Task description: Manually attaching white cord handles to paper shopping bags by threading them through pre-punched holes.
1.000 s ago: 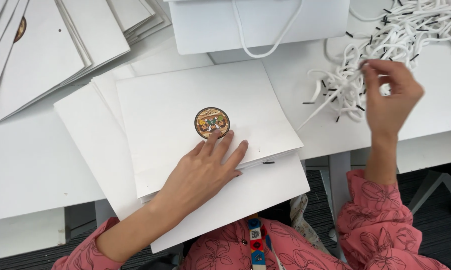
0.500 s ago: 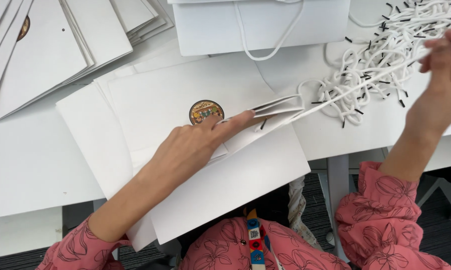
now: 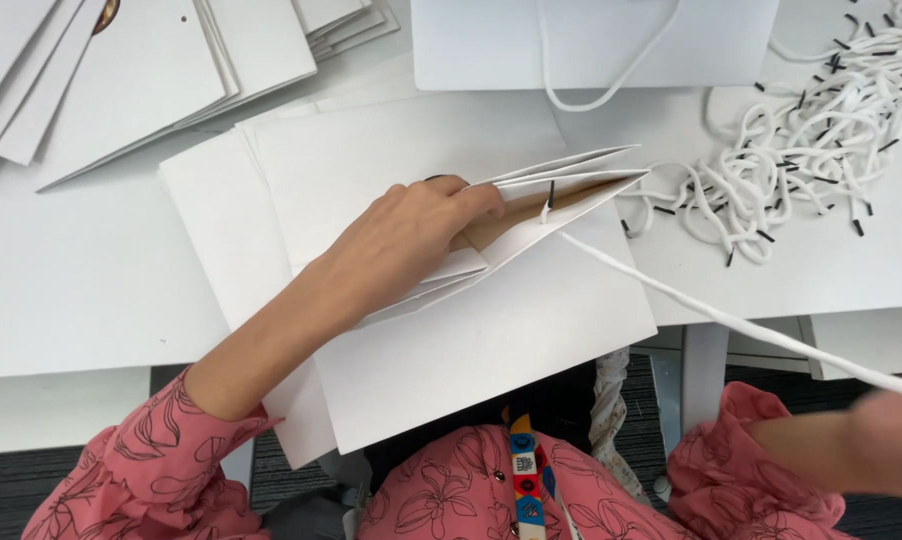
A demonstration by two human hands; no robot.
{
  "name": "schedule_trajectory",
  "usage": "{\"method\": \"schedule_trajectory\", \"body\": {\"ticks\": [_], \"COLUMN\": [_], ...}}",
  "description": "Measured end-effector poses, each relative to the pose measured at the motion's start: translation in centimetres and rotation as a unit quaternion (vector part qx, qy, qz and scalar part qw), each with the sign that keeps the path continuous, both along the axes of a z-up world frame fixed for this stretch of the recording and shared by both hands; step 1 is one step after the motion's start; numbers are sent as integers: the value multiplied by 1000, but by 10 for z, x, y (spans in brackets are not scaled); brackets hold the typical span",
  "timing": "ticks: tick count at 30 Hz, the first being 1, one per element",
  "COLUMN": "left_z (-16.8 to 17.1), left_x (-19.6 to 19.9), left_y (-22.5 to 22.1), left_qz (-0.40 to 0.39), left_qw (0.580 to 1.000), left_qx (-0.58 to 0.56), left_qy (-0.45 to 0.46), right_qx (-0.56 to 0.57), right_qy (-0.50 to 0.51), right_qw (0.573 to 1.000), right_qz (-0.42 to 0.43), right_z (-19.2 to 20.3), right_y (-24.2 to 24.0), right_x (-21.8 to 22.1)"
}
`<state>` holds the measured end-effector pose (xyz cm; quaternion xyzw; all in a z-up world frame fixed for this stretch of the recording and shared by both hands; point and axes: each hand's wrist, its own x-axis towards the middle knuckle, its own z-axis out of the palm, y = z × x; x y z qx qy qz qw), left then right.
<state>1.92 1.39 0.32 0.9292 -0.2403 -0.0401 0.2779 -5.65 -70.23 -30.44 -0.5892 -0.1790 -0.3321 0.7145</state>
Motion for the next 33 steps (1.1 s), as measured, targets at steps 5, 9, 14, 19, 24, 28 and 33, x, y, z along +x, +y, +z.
{"method": "schedule_trajectory", "body": {"ticks": [5,9,14,19,24,28,33], "left_z": [0,-1,-3,-20,-12,-25,-78], "left_x": [4,9,19,27,45,63,81], "left_y": [2,4,3,9,20,35,52], "left_qz": [-18,-44,-156,-178,-227,-164,-251], "left_qw": [999,996,986,977,968,962,906], "left_qx": [-39,-69,-3,56,-24,-15,-285], "left_qy": [-16,-23,55,102,108,216,188], "right_qx": [-79,-147,-221,-444,-461,-465,-484], "right_qy": [34,47,64,28,10,55,16], "right_qw": [995,985,966,871,870,870,874], "right_qz": [41,74,122,207,173,156,44], "right_z": [-63,-60,183,254,250,261,283], "right_y": [-56,-14,346,482,506,516,532], "right_x": [-46,-38,28,5,10,14,31]}}
